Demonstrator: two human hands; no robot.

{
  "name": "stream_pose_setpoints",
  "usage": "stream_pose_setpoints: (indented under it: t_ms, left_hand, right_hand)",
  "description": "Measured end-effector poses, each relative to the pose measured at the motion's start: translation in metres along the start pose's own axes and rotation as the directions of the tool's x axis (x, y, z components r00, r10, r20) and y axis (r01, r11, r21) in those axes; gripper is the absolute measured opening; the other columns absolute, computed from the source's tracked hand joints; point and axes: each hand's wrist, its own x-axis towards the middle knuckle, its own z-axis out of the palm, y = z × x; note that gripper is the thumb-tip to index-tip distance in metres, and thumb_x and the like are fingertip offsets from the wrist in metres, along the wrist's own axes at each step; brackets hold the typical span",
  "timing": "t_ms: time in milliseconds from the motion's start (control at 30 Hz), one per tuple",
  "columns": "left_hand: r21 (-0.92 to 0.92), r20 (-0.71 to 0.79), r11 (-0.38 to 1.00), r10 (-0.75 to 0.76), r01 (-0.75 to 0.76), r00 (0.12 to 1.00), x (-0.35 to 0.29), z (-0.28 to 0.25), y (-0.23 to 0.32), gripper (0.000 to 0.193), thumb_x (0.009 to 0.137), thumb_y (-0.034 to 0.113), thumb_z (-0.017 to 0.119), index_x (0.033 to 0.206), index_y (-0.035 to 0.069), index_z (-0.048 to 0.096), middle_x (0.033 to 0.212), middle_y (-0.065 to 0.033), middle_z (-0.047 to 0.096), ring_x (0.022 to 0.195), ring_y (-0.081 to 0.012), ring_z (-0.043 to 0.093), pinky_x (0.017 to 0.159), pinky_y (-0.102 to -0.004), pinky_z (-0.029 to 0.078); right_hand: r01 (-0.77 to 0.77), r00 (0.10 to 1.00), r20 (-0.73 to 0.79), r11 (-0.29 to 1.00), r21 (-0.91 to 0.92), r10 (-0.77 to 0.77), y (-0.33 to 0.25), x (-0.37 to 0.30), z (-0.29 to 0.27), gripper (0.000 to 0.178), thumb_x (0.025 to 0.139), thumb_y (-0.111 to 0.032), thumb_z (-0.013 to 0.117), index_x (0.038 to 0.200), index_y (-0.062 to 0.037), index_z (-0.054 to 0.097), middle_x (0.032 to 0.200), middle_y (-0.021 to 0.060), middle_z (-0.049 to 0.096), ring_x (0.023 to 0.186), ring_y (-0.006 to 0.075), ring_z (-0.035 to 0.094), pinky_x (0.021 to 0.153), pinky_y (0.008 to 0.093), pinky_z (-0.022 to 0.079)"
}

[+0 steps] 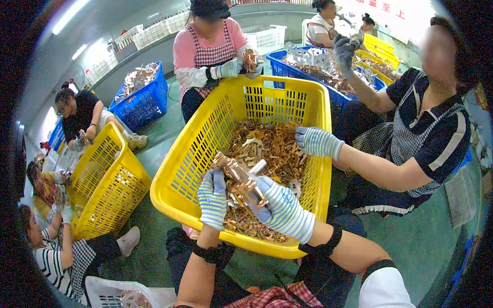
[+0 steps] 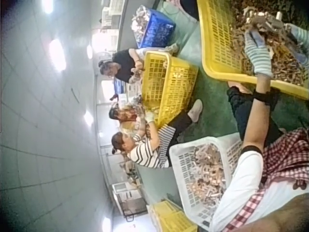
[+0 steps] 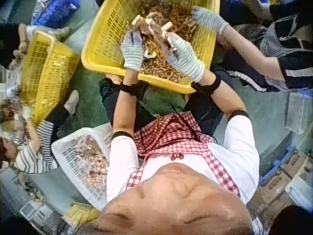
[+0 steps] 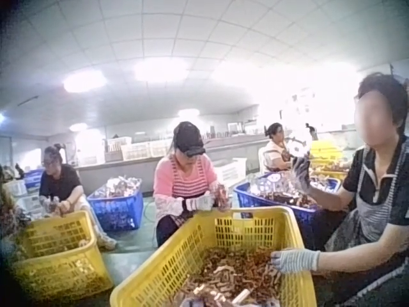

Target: Sorting and removing waste material from small metal gears and components into crates.

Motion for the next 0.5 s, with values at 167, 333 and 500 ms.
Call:
stream_pose_setpoints:
  t_ms: [167, 333, 500]
  left_hand:
    - [-0.532, 0.113, 0.759, -0.375, 0.375, 0.92, -0.004, -0.005, 0.014, 0.025, 0.093, 0.029, 0.051, 0.084, 0.007, 0.059, 0.066, -0.0012, 0.054, 0.055, -0.0114, 0.042, 0.051, -0.0258, 0.037]
    - [-0.295, 0.034, 0.939, -0.176, 0.178, 0.984, -0.001, -0.01, -0.01, 0.028, 0.09, 0.033, 0.055, 0.085, 0.005, 0.058, 0.061, -0.0034, 0.056, 0.048, -0.0133, 0.052, 0.046, -0.0292, 0.042]
    - [0.51, 0.194, 0.848, 0.049, -0.143, 0.98, 0.003, -0.033, -0.034, 0.04, 0.086, 0.036, 0.058, 0.106, 0.001, 0.057, 0.104, -0.017, 0.062, 0.098, -0.0336, 0.057, 0.087, -0.0403, 0.042]
  right_hand:
    - [-0.019, 0.998, 0.05, 0.988, -0.156, 0.027, -0.002, 0.005, 0.004, 0.054, 0.078, -0.009, 0.057, 0.13, -0.0064, 0.042, 0.092, 0.0156, 0.058, 0.075, 0.0331, 0.061, 0.06, 0.0363, 0.05]
    - [-0.372, 0.864, -0.025, 0.67, 0.642, 0.503, 0.018, 0.004, 0.009, 0.03, 0.086, -0.016, 0.057, 0.113, -0.0025, 0.055, 0.087, 0.0029, 0.061, 0.07, 0.0114, 0.058, 0.058, 0.0291, 0.048]
    - [-0.586, 0.756, -0.051, 0.709, 0.391, 0.653, 0.04, 0.009, -0.034, 0.028, 0.087, -0.03, 0.059, 0.089, -0.0019, 0.062, 0.072, -0.0004, 0.06, 0.06, 0.0048, 0.052, 0.05, 0.0224, 0.043]
